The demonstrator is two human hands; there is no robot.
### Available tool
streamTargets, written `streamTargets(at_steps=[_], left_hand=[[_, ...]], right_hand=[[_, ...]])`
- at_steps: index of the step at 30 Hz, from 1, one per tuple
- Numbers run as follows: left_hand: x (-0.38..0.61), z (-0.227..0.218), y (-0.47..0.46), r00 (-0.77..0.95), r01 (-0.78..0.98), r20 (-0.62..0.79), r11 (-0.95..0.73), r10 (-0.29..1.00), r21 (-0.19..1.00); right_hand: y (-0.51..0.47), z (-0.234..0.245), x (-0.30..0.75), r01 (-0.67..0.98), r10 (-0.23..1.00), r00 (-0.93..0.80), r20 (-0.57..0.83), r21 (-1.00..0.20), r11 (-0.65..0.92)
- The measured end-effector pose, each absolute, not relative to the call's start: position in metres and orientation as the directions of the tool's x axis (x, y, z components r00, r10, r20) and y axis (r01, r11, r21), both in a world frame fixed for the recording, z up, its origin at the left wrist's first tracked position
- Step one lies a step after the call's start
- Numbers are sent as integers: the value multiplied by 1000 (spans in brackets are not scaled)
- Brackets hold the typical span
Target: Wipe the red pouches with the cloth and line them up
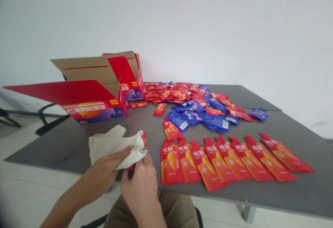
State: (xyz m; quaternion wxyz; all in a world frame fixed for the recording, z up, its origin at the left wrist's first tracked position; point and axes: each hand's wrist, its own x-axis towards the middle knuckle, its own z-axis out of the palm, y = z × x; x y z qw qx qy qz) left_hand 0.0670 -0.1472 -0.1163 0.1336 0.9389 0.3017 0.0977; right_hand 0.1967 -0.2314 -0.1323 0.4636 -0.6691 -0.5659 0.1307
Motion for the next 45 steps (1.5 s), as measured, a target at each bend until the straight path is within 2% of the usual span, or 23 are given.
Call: streamTargets(at_steps=[7,13,21,26,30,35,40,45], left_hand=[[100,-108,-114,786,578,70,-771,614,266],[69,-115,-145,812,519,105,-792,575,323],[103,-107,-116,784,579,80,-771,616,266],[77,-115,-133,817,517,102,-799,567,307],[65,-118,-147,799,549,102,-788,593,279],[101,-108,-114,788,580,72,-777,612,246],[85,-111,-127,818,530,70,-795,571,295],[72,-115,-141,795,553,87,-777,600,299]], right_hand=[[-231,-129,198,629,876,321,361,-772,88],[-231,-132,197,640,879,328,345,-766,62],[-232,-128,199,645,880,313,356,-761,79],[-231,-131,197,628,881,333,335,-776,57],[-231,-133,197,634,886,317,339,-770,69],[-231,-131,199,640,874,314,370,-763,93],[-232,-132,198,634,880,336,336,-771,52],[-231,-132,198,639,882,323,345,-766,66]])
